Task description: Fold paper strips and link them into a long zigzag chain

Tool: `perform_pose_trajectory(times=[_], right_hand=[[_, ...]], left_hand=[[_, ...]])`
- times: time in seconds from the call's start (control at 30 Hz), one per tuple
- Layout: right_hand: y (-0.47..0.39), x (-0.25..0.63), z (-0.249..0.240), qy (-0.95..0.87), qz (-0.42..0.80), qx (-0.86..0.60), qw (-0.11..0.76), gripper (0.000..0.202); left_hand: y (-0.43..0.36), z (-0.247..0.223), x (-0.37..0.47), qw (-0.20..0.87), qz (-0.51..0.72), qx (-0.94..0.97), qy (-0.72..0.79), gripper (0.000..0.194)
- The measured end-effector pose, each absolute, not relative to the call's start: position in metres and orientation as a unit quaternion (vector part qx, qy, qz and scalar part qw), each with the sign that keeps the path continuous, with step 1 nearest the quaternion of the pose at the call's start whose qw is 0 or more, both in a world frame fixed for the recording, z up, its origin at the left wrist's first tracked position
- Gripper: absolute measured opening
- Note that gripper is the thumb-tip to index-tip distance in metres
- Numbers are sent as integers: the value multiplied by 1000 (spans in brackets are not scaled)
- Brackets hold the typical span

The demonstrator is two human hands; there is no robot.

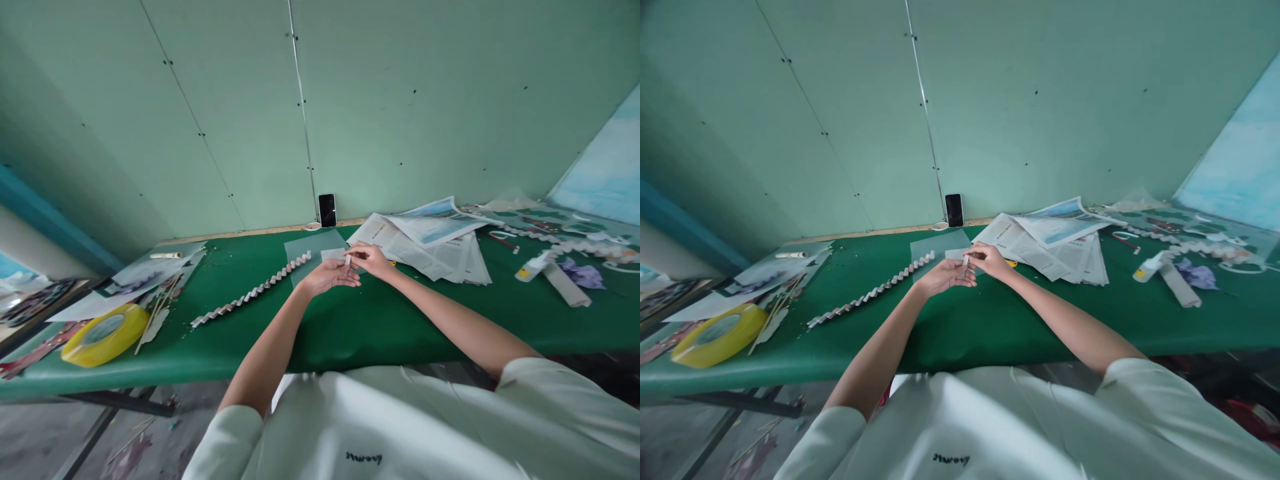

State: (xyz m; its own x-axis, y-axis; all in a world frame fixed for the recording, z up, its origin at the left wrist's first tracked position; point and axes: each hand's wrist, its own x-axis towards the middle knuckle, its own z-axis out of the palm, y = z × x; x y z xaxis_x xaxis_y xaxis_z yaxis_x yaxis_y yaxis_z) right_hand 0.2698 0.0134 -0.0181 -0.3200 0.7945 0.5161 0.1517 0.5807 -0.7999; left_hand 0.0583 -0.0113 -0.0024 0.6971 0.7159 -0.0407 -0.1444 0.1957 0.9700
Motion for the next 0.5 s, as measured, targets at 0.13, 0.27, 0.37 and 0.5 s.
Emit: perform_pose_trajectory(times=[0.13,0.27,0.37,0.5], right_hand=[[10,268,-14,-699,443,-322,459,29],[6,267,-13,-676,476,-315,467,31],[5,264,-13,-664,472,-314,488,32],[7,258,-17,-636,480,-323,511,35]], left_hand=[[-12,0,57,722,298,568,258,41],[-13,2,57,717,294,573,266,39],[-13,3,57,709,285,585,272,39],[-12,4,56,700,284,598,270,47]])
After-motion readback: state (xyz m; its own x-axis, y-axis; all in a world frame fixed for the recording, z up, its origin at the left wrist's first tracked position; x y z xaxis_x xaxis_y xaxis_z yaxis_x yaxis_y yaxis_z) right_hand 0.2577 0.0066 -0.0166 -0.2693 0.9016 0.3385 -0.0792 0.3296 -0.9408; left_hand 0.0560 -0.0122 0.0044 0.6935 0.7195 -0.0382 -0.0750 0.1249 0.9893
